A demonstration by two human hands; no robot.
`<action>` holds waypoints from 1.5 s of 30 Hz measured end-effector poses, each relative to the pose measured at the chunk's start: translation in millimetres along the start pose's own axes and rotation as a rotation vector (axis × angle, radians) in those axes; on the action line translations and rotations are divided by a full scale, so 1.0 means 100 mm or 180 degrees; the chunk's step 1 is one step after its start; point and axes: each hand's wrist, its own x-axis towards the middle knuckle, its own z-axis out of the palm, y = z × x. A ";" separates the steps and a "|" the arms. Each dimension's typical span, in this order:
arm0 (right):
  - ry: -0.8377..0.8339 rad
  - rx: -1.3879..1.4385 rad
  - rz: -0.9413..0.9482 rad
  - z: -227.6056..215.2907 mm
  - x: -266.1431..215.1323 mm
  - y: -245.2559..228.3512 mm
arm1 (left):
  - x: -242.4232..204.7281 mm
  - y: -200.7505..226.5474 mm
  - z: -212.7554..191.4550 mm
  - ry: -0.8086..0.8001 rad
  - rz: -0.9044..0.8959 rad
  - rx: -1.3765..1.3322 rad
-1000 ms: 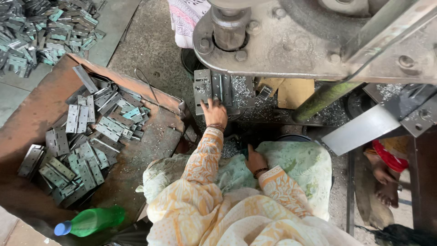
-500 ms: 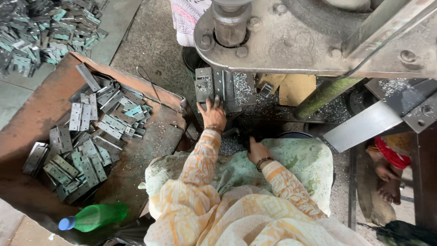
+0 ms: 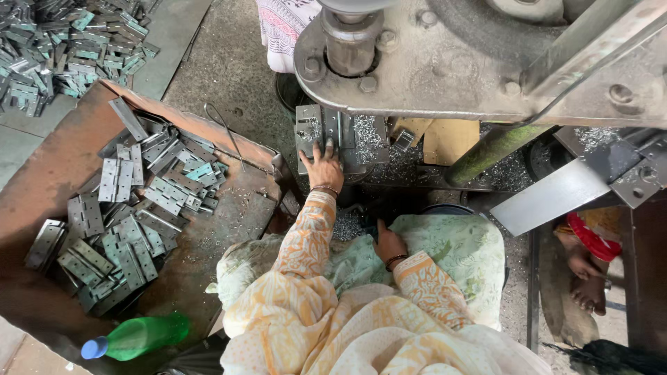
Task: The person operates a press machine to process metal pieces, repeatedly picking up pieces from a bin, placing them into the machine, and removing the processed pieces. The person handles the metal pieces by hand and uses the machine's lever to activate the press.
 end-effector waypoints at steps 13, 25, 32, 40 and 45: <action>-0.0124 0.0103 -0.0048 -0.36 -0.01 -0.13 | 0.35 -0.12 -0.14 -0.0418 -0.0082 0.0207; 0.0266 -0.0147 -0.0129 0.15 0.03 0.02 | 0.44 -0.16 -0.02 -0.0371 0.0005 0.0134; 0.0019 0.0013 -0.0027 -0.27 0.05 0.00 | 0.15 -0.54 -0.08 0.0200 0.0245 -0.0240; -0.0287 -0.0276 -0.0174 -0.76 0.15 -0.12 | -0.50 -2.31 0.35 0.0567 -0.1434 -0.0956; -0.0273 -0.0365 -0.0104 -0.84 0.08 -0.18 | -1.30 -3.24 1.07 -0.0078 -0.2524 -0.1835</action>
